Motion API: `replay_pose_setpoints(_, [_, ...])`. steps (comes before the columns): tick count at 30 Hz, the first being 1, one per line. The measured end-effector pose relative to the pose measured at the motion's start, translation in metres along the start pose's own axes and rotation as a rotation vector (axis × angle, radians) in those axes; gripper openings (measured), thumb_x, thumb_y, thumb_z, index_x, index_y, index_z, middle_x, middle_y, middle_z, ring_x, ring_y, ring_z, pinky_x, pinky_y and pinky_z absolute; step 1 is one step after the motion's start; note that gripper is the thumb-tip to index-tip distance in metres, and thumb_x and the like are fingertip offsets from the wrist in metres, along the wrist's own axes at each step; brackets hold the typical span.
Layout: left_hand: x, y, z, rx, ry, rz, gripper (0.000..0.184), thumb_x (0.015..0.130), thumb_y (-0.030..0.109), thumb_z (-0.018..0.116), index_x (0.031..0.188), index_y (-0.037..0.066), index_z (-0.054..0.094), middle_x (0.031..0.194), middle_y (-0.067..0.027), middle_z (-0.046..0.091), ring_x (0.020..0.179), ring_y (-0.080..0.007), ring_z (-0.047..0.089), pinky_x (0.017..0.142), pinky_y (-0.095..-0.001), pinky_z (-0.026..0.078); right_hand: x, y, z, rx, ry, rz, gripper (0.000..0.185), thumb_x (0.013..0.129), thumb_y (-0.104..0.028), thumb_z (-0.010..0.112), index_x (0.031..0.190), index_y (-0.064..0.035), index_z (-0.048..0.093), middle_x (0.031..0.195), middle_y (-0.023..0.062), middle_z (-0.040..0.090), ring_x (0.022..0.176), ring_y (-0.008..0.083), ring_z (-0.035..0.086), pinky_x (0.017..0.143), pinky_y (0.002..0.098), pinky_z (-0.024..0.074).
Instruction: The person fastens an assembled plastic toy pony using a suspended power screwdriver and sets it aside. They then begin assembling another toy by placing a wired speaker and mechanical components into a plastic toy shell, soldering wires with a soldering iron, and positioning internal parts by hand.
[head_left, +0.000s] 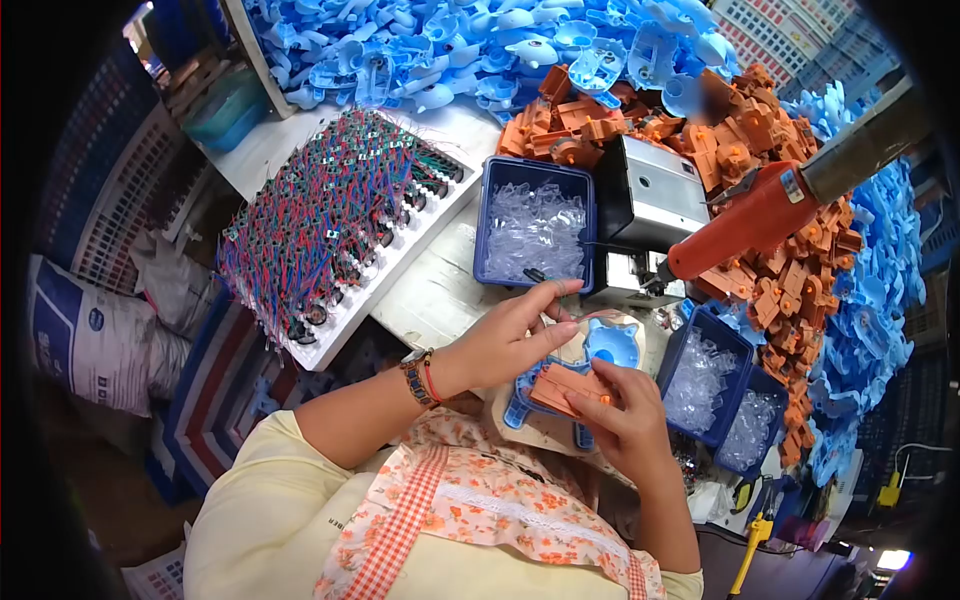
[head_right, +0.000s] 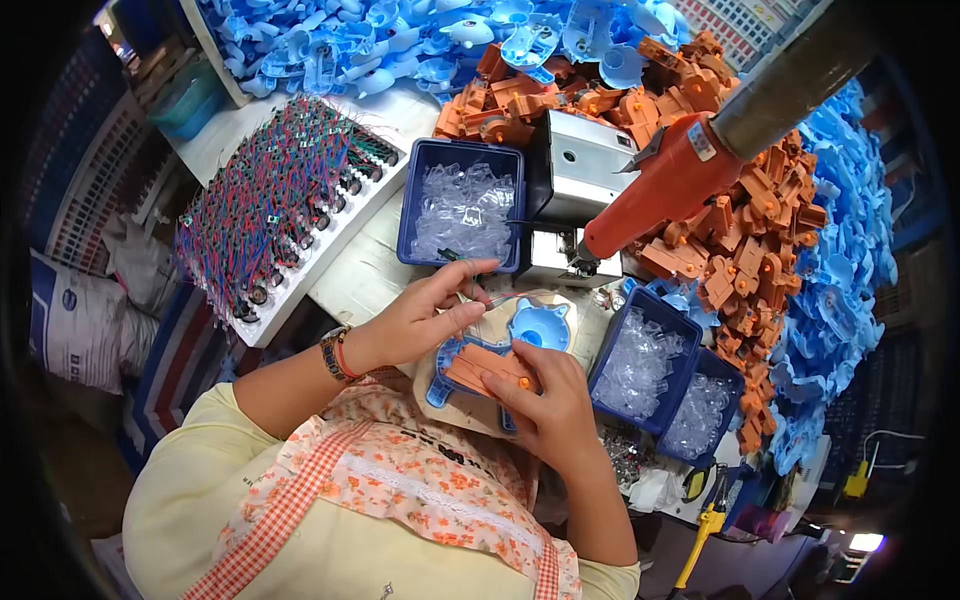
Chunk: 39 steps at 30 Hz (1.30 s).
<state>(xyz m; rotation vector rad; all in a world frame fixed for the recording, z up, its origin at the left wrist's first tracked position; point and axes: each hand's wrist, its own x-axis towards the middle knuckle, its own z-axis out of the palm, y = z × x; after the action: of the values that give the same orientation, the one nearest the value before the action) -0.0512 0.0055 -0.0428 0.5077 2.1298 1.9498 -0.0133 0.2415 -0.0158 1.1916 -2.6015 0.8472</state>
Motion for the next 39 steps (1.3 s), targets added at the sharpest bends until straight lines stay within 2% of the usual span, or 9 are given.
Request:
replay_pose_setpoints(9, [-0.005,0.019,-0.005,0.124,-0.007,-0.074,0.064,0.096,0.030,0.060,0.148,0.005,0.034,0.109,-0.0105,0.061,0.091,-0.0148,0.060,0.079,-0.0294,0.049,0.004,0.001,0.000,-0.011,-0.082,0.007,0.043,0.068,-0.003,0.073,0.108,-0.0196,0.072,0.118,0.0155,0.060,0.097,0.0318,0.060,0.082,0.0439,0.0485])
replay_pose_setpoints(12, [-0.006,0.018,-0.007,0.147,-0.015,-0.080,0.073,0.090,0.033,0.066,0.149,0.005,0.032,0.110,-0.0125,0.061,0.091,-0.0198,0.061,0.079,-0.0341,0.049,0.004,0.002,-0.004,-0.058,-0.136,0.006,0.046,0.069,-0.003,0.072,0.112,-0.0204,0.070,0.122,0.0159,0.059,0.102,0.0327,0.060,0.086,0.0460,0.0485])
replay_pose_setpoints(17, [-0.009,0.024,-0.006,0.466,-0.035,0.069,0.089,0.080,0.032,0.073,0.152,0.005,0.027,0.121,-0.0229,0.057,0.102,-0.0364,0.056,0.092,-0.0437,0.045,0.000,-0.003,-0.009,-0.113,-0.186,0.034,0.048,0.072,-0.010,0.073,0.118,-0.0208,0.067,0.128,0.0165,0.057,0.110,0.0335,0.058,0.095,0.0509,0.0446])
replay_pose_setpoints(21, [-0.010,0.019,0.002,0.577,-0.014,0.239,0.097,0.077,0.033,0.076,0.153,0.004,0.025,0.132,-0.0284,0.048,0.114,-0.0436,0.049,0.101,-0.0458,0.039,-0.007,-0.010,-0.018,-0.169,-0.016,0.266,0.042,0.070,-0.023,0.079,0.110,-0.0158,0.070,0.115,0.0125,0.061,0.103,0.0300,0.058,0.093,0.0474,0.0409])
replay_pose_setpoints(23, [-0.010,0.016,0.005,0.596,-0.033,0.251,0.099,0.076,0.037,0.078,0.152,0.002,0.025,0.136,-0.0277,0.045,0.118,-0.0438,0.047,0.101,-0.0468,0.038,-0.013,-0.009,-0.019,-0.196,0.029,0.352,0.041,0.068,-0.028,0.082,0.105,-0.0135,0.072,0.105,0.0093,0.062,0.097,0.0277,0.057,0.089,0.0447,0.0395])
replay_pose_setpoints(24, [-0.010,0.014,0.006,0.606,-0.042,0.260,0.101,0.075,0.038,0.078,0.152,0.002,0.025,0.138,-0.0273,0.043,0.121,-0.0439,0.045,0.102,-0.0473,0.038,-0.014,-0.008,-0.014,-0.148,0.090,0.352,0.039,0.066,-0.030,0.083,0.100,-0.0139,0.074,0.089,0.0038,0.059,0.086,0.0241,0.055,0.080,0.0411,0.0375])
replay_pose_setpoints(28, [-0.008,0.013,0.009,0.708,-0.064,0.294,0.106,0.073,0.046,0.079,0.152,0.001,0.025,0.142,-0.0261,0.041,0.125,-0.0432,0.044,0.102,-0.0480,0.037,-0.021,-0.015,-0.009,-0.257,0.084,0.369,0.038,0.070,-0.030,0.082,0.104,-0.0145,0.074,0.076,0.0008,0.052,0.078,0.0207,0.052,0.073,0.0392,0.0349])
replay_pose_setpoints(34, [-0.005,0.016,0.008,0.743,-0.047,0.285,0.107,0.073,0.050,0.078,0.152,0.001,0.025,0.143,-0.0255,0.041,0.126,-0.0425,0.044,0.103,-0.0471,0.036,-0.027,-0.007,-0.004,-0.231,0.041,0.384,0.039,0.071,-0.031,0.081,0.105,-0.0134,0.073,0.075,0.0010,0.052,0.078,0.0211,0.051,0.073,0.0397,0.0342])
replay_pose_setpoints(39, [-0.009,0.019,0.007,0.695,-0.049,0.261,0.106,0.073,0.050,0.078,0.151,0.001,0.027,0.141,-0.0253,0.043,0.121,-0.0416,0.047,0.101,-0.0458,0.038,-0.011,-0.018,-0.016,-0.271,0.188,0.327,0.033,0.073,-0.025,0.080,0.102,-0.0124,0.071,0.099,0.0072,0.061,0.096,0.0253,0.056,0.084,0.0430,0.0362])
